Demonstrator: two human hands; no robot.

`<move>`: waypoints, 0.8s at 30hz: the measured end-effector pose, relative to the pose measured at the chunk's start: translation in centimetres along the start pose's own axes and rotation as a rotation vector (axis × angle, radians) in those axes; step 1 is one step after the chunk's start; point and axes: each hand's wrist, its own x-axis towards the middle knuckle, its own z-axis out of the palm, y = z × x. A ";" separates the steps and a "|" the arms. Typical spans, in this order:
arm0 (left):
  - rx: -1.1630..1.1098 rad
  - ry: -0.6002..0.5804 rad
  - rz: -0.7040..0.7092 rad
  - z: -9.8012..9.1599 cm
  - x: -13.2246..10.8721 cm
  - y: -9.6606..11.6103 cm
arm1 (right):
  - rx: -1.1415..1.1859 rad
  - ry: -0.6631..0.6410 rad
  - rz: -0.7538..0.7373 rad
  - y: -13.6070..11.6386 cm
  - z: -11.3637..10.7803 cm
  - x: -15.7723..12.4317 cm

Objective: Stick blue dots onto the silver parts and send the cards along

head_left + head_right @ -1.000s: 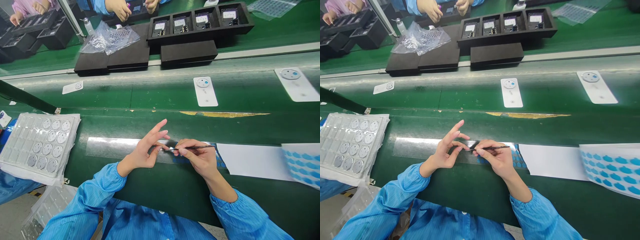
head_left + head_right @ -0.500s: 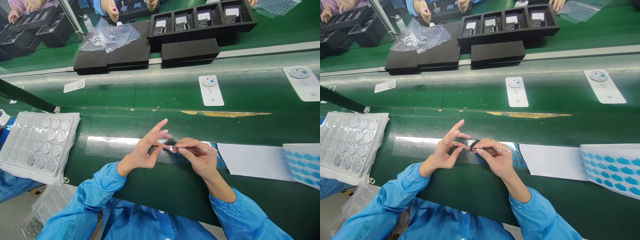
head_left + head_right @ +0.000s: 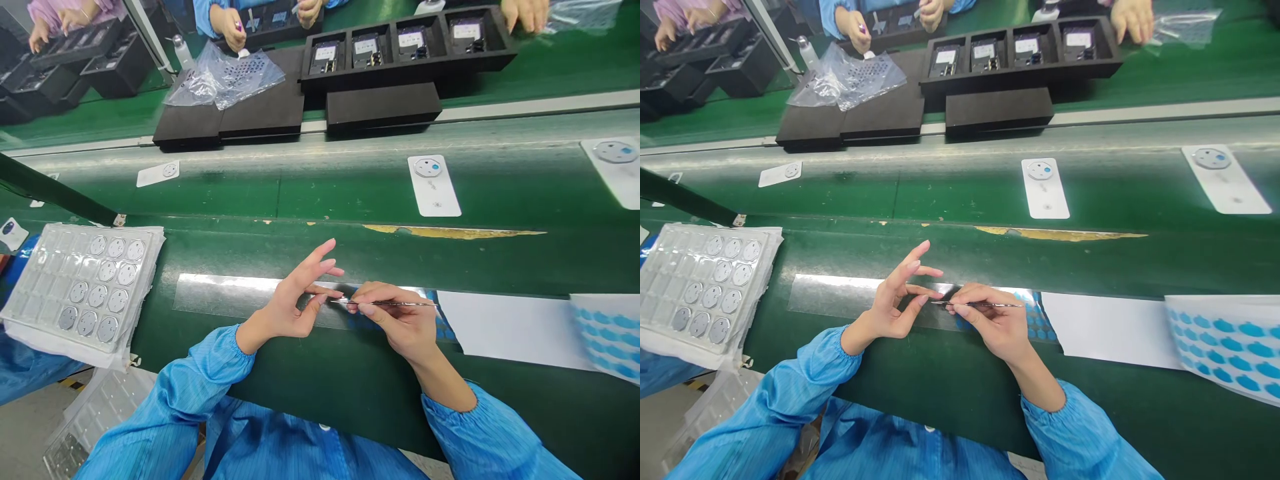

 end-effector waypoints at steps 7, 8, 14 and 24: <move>0.307 0.536 -0.112 -3.8 1.1 -3.1 | -0.010 0.144 0.043 0.3 -0.5 -0.3; 0.328 0.620 -0.147 -5.0 1.3 -3.5 | -0.018 0.140 0.041 0.4 -0.6 -0.3; 0.312 0.798 -0.251 -9.0 1.9 -4.7 | -0.078 0.114 0.056 1.0 -0.3 -0.2; 0.749 0.618 -0.432 -14.0 3.6 -4.1 | -0.165 0.146 0.099 1.5 -0.5 0.1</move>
